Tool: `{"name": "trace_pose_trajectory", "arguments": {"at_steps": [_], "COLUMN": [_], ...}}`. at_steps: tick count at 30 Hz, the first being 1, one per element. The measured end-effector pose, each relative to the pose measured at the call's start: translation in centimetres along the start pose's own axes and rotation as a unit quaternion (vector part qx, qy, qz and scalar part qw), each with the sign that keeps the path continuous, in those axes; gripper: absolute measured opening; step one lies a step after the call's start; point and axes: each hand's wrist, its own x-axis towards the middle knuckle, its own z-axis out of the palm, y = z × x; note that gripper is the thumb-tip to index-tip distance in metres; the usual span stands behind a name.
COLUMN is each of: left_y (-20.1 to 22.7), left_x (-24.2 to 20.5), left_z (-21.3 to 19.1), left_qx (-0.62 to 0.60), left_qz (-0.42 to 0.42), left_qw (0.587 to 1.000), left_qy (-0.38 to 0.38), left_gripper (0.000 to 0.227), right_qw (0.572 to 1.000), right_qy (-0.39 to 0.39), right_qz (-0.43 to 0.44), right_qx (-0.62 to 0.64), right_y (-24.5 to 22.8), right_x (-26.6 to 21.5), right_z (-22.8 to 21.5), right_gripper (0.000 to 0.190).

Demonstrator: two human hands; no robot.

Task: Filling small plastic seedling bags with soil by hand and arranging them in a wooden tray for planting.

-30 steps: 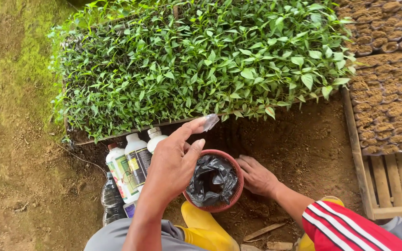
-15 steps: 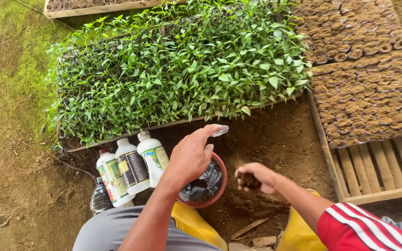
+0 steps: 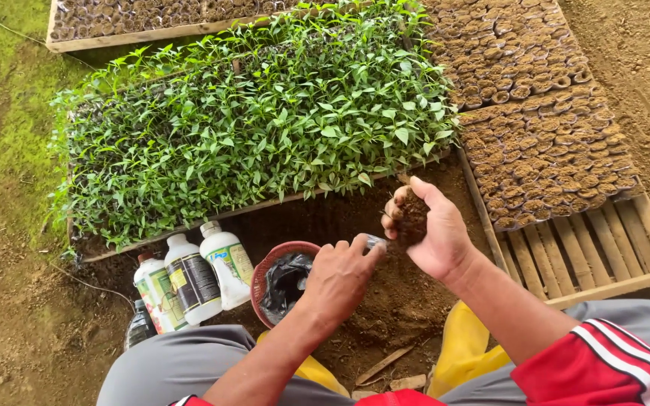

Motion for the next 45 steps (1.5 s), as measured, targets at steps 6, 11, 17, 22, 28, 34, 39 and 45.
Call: {"name": "trace_pose_trajectory", "arguments": {"at_steps": [6,11,17,22,28,34,39,45], "left_y": [1.8,1.7,1.4,1.2,1.3,1.0,1.4,1.4], "left_x": [0.4,0.5,0.6,0.7,1.0,1.3,1.7,1.8], "left_z": [-1.8,-1.4,-1.0,-0.3,-2.5,-2.0,-3.2,-2.8], "left_qx": [0.001,-0.010,-0.008,0.004,-0.011,-0.024,-0.021,0.000], "left_qz": [0.022,0.013,0.023,0.023,0.020,0.005,-0.005,-0.005], "left_qw": [1.000,1.000,0.998,0.996,0.998,0.998,1.000,0.999], "left_qy": [0.006,0.002,0.052,0.080,0.051,0.053,0.004,0.053], "left_gripper": [0.026,0.027,0.021,0.021,0.026,0.035,0.031,0.036], "right_qw": [0.997,0.992,0.983,0.973,0.965,0.881,0.662,0.661], "right_qy": [-0.014,-0.051,-0.094,-0.124,-0.170,-0.152,-0.096,-0.077], "right_qz": [-0.066,-0.114,-0.156,-0.188,-0.177,-0.270,-0.340,-0.383], "right_qx": [-0.025,-0.022,-0.033,-0.041,-0.095,-0.356,-0.661,-0.641], "right_y": [0.6,0.8,0.7,0.9,0.5,-0.4,0.1,0.8], "right_x": [-0.4,-0.3,-1.7,-2.1,-2.5,-2.4,-1.7,-0.6], "right_z": [0.9,1.0,2.2,2.9,1.9,-0.1,-2.3,-4.1], "right_gripper": [0.036,0.035,0.032,0.033,0.041,0.059,0.066,0.043]}}
